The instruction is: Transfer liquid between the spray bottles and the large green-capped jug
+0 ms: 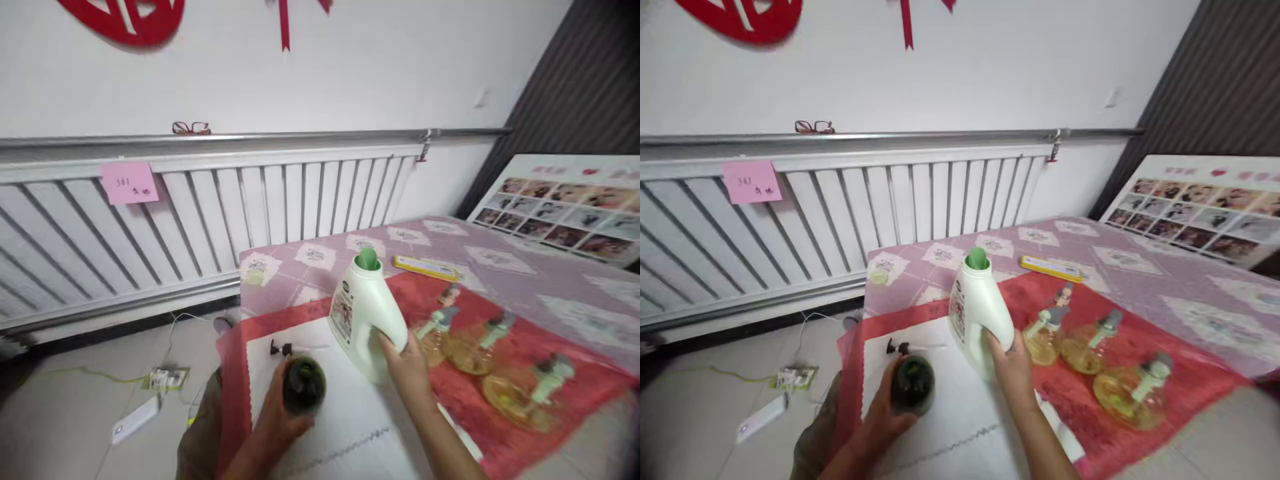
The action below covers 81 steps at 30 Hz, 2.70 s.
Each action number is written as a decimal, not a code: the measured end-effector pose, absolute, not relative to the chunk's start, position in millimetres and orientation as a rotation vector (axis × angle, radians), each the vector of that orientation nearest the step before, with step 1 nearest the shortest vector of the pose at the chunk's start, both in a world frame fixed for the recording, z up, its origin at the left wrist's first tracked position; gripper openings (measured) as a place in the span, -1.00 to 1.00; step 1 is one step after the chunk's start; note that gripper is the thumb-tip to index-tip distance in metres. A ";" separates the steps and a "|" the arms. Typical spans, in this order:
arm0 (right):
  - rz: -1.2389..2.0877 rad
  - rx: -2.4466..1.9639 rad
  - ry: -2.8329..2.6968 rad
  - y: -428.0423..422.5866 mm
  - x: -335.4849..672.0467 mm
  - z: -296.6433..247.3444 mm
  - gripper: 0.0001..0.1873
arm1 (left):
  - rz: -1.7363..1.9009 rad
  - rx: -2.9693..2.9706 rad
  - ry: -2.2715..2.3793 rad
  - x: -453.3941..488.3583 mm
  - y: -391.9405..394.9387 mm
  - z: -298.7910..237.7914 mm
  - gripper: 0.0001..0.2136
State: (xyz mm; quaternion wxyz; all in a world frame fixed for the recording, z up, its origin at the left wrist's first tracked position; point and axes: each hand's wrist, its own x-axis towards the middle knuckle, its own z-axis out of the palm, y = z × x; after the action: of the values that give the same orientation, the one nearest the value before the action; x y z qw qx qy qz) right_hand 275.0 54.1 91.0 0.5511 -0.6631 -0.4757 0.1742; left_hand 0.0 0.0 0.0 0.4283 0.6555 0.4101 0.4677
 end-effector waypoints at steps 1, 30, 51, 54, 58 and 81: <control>0.425 -1.571 -1.144 54.1 276.1 89.7 -0.57 | 1.198 1.628 1.002 -0.5 -1.3 3.9 -0.13; 0.631 -1.420 -1.369 -69.3 217.3 83.5 -0.82 | 0.464 2.274 1.673 -12.0 72.4 58.6 -0.69; -0.082 -1.240 -2.162 -19.6 142.8 174.1 -0.60 | 0.896 1.911 1.527 -29.9 12.3 156.0 -0.65; -0.192 -1.266 -2.271 -9.0 131.3 173.7 -0.53 | 0.919 1.751 1.425 -23.7 8.7 165.3 -0.56; -0.082 -1.271 -2.356 1.6 127.1 185.2 -0.62 | 0.881 1.742 1.392 -19.0 6.1 181.9 -0.45; 0.869 -1.290 -1.119 -3.6 150.9 195.3 -0.51 | 1.103 1.670 1.273 7.7 -6.8 74.6 -0.30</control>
State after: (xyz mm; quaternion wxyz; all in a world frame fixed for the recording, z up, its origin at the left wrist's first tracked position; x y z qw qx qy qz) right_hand 150.9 -3.6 195.3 0.5751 -0.5507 -0.4779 0.3710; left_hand 7.7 -6.8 74.6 0.3755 0.6525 0.4974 0.4312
